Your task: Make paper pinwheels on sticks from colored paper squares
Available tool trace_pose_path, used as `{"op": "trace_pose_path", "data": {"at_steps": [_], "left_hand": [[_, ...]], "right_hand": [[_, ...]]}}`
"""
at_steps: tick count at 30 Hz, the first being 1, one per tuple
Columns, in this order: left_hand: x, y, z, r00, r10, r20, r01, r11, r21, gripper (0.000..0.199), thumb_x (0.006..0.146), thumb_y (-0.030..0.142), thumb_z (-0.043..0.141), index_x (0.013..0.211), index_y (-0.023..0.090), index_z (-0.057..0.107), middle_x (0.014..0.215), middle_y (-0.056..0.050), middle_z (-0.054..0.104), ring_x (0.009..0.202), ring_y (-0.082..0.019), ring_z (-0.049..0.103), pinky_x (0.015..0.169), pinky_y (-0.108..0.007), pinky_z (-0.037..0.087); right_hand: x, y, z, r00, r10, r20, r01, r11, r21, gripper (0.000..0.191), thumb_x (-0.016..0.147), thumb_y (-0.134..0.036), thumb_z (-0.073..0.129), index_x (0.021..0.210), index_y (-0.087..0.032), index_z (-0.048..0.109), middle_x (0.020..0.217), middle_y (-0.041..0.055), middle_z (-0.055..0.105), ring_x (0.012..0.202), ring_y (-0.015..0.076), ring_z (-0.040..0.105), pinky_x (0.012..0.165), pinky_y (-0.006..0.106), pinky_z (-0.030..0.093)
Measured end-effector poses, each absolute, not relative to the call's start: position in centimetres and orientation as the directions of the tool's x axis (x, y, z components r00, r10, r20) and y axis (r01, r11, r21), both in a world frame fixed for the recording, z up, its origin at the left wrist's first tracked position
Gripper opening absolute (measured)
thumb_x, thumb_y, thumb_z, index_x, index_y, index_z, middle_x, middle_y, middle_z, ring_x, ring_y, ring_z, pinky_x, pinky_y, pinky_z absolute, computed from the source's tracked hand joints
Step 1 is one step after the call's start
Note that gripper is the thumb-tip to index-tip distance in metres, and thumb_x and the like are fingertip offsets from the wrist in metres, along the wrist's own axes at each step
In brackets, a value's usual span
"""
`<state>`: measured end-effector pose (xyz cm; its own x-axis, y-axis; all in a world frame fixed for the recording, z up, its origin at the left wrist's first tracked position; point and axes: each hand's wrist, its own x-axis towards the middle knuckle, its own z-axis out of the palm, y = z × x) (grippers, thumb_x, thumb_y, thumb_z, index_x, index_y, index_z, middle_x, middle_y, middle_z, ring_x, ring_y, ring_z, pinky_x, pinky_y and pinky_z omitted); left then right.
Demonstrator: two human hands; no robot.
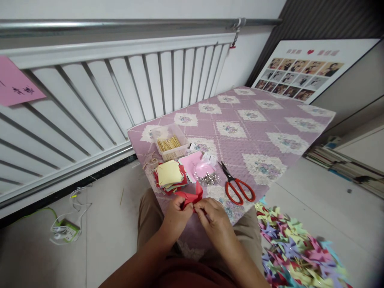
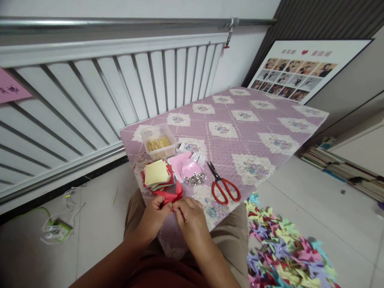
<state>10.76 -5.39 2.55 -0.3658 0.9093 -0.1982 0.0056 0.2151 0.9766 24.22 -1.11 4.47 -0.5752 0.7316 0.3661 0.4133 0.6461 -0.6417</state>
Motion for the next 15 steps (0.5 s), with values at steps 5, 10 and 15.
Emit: {"op": "trace_pose_path", "data": {"at_steps": [5, 10, 15], "left_hand": [[10.6, -5.6, 3.3, -0.346, 0.916, -0.205, 0.001, 0.218, 0.976, 0.011, 0.071, 0.021, 0.053, 0.074, 0.017, 0.062, 0.07, 0.001, 0.061, 0.065, -0.013, 0.053, 0.065, -0.025, 0.042], [10.5, -5.6, 4.2, -0.341, 0.916, -0.213, 0.003, 0.228, 0.974, 0.01, 0.071, 0.021, 0.053, 0.071, 0.017, 0.062, 0.066, 0.002, 0.061, 0.063, -0.012, 0.052, 0.063, -0.024, 0.04], [10.4, -5.6, 4.4, -0.338, 0.912, -0.231, -0.024, 0.237, 0.971, 0.009, 0.07, 0.021, 0.053, 0.07, 0.016, 0.061, 0.063, 0.004, 0.057, 0.06, -0.011, 0.048, 0.059, -0.023, 0.037]], "right_hand": [[24.4, -0.8, 4.7, -0.592, 0.714, 0.373, 0.397, 0.662, -0.636, 0.013, 0.087, -0.011, 0.057, 0.081, -0.021, 0.062, 0.077, 0.0021, 0.066, 0.073, 0.0193, 0.059, 0.07, 0.03, 0.042], [24.6, -0.7, 4.8, -0.605, 0.718, 0.345, 0.427, 0.658, -0.62, 0.012, 0.088, -0.011, 0.058, 0.08, -0.019, 0.063, 0.077, 0.0042, 0.065, 0.073, 0.0205, 0.058, 0.071, 0.032, 0.041], [24.5, -0.6, 5.2, -0.595, 0.734, 0.329, 0.426, 0.634, -0.645, 0.011, 0.086, -0.011, 0.059, 0.081, -0.018, 0.065, 0.079, 0.0061, 0.063, 0.076, 0.0216, 0.057, 0.07, 0.033, 0.042]]}}
